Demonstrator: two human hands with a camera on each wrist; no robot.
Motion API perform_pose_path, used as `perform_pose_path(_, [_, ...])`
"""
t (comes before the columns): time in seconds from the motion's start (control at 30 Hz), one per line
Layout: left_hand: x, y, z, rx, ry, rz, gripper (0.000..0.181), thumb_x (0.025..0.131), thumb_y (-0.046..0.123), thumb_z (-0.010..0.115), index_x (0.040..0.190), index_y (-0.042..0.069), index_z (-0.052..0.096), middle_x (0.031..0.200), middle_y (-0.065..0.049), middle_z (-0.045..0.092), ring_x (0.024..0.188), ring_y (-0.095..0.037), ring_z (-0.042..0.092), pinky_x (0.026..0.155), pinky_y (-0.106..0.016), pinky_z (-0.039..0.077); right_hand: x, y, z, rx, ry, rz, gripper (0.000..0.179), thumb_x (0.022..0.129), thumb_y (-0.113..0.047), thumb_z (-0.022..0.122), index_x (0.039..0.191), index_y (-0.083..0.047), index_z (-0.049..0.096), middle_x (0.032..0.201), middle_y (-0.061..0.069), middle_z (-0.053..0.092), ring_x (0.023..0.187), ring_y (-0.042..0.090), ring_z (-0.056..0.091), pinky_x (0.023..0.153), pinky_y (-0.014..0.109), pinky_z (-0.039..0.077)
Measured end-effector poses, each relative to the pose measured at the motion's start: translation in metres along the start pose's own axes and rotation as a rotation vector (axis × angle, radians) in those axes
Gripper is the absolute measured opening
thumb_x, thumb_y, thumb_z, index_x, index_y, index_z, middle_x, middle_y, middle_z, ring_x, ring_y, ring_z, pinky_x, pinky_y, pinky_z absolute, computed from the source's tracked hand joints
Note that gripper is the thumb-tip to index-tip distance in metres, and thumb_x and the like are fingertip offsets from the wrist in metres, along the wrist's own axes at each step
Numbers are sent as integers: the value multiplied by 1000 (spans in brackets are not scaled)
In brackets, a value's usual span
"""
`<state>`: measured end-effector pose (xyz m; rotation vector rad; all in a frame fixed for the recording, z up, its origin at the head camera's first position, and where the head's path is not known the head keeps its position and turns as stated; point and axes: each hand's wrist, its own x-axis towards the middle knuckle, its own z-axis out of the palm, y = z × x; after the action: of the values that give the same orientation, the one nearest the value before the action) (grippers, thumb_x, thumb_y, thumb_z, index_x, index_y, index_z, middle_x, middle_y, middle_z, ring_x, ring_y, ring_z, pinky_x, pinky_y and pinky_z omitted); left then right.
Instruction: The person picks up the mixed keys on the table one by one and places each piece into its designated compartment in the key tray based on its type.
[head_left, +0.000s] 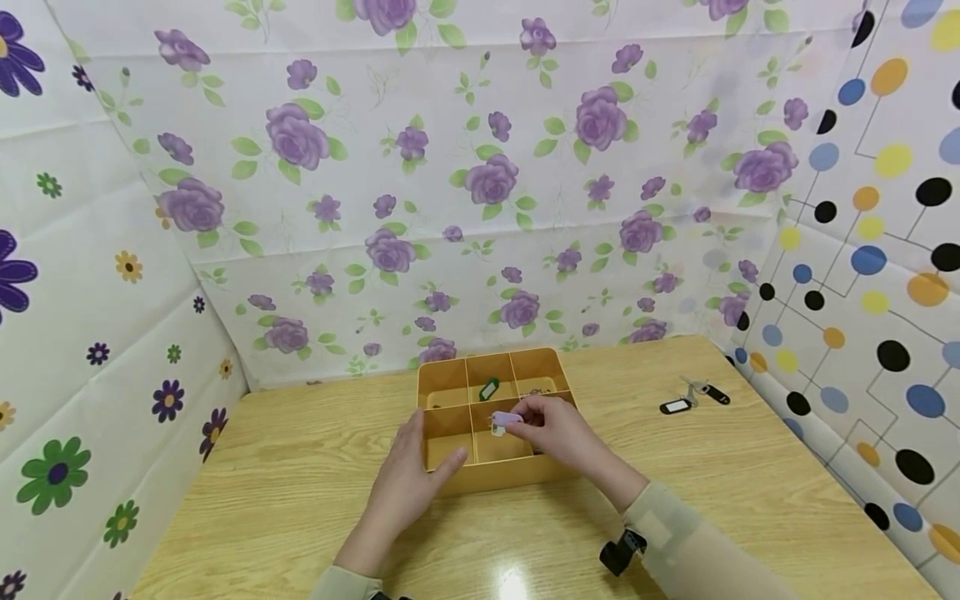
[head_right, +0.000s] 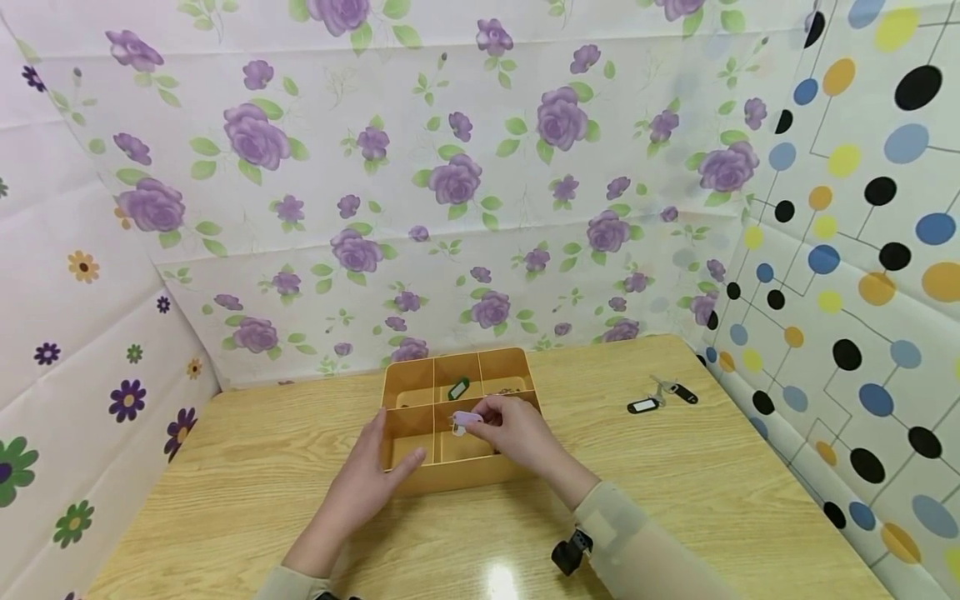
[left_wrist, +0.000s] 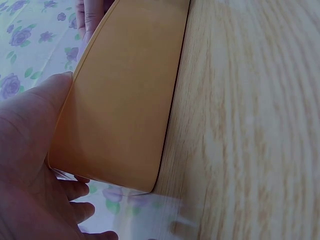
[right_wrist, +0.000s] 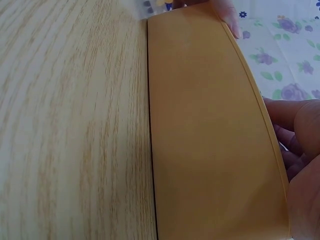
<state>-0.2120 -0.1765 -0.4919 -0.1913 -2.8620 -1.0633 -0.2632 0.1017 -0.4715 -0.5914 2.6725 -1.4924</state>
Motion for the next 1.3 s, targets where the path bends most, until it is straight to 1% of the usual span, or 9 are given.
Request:
perform_pose_path(0.27, [-3, 0, 0, 4, -2, 4, 113, 103, 67, 68, 176, 0, 15, 181, -22, 19, 166, -48, 17, 129, -69, 22, -1, 0, 0, -11, -12, -8, 16, 106, -35, 79, 109, -20, 81, 97, -6, 72, 79, 15, 62, 67, 31, 54])
perform_pose_path(0.7, [-3, 1, 0, -1, -1, -2, 111, 104, 65, 69, 176, 0, 15, 181, -23, 19, 166, -48, 17, 128, -70, 23, -2, -1, 1, -12, -22, 2, 17, 106, -35, 78, 112, -19, 81, 99, -7, 72, 81, 16, 62, 69, 32, 55])
perform_pose_path(0.8, [-3, 1, 0, -2, 0, 0, 111, 104, 65, 69, 176, -1, 15, 181, -23, 18, 166, -48, 17, 128, -70, 23, -3, -1, 0, -4, -24, -1, 18, 106, -36, 78, 113, -19, 81, 99, -5, 73, 80, 16, 62, 68, 32, 54])
perform_pose_path(1.03, [-3, 2, -1, -5, 0, 7, 111, 104, 65, 69, 175, -1, 15, 181, -23, 19, 166, -48, 17, 128, -70, 23, -4, -1, -2, 20, -22, -14, 19, 107, -36, 76, 114, -19, 81, 100, 10, 75, 76, 17, 58, 63, 30, 50])
perform_pose_path(1.2, [-2, 2, -1, -6, 0, 10, 112, 103, 67, 68, 176, -1, 15, 181, -23, 19, 166, -48, 16, 128, -71, 23, -4, 1, -5, 40, -12, -30, 21, 108, -37, 75, 115, -19, 81, 97, 6, 74, 74, 18, 57, 62, 31, 49])
perform_pose_path(1.3, [-2, 3, -1, -8, -2, 6, 113, 103, 67, 69, 176, 0, 15, 181, -23, 19, 166, -48, 17, 128, -71, 23, -5, 2, -8, 65, -14, -36, 25, 109, -37, 74, 118, -16, 81, 97, 3, 74, 75, 22, 59, 62, 31, 49])
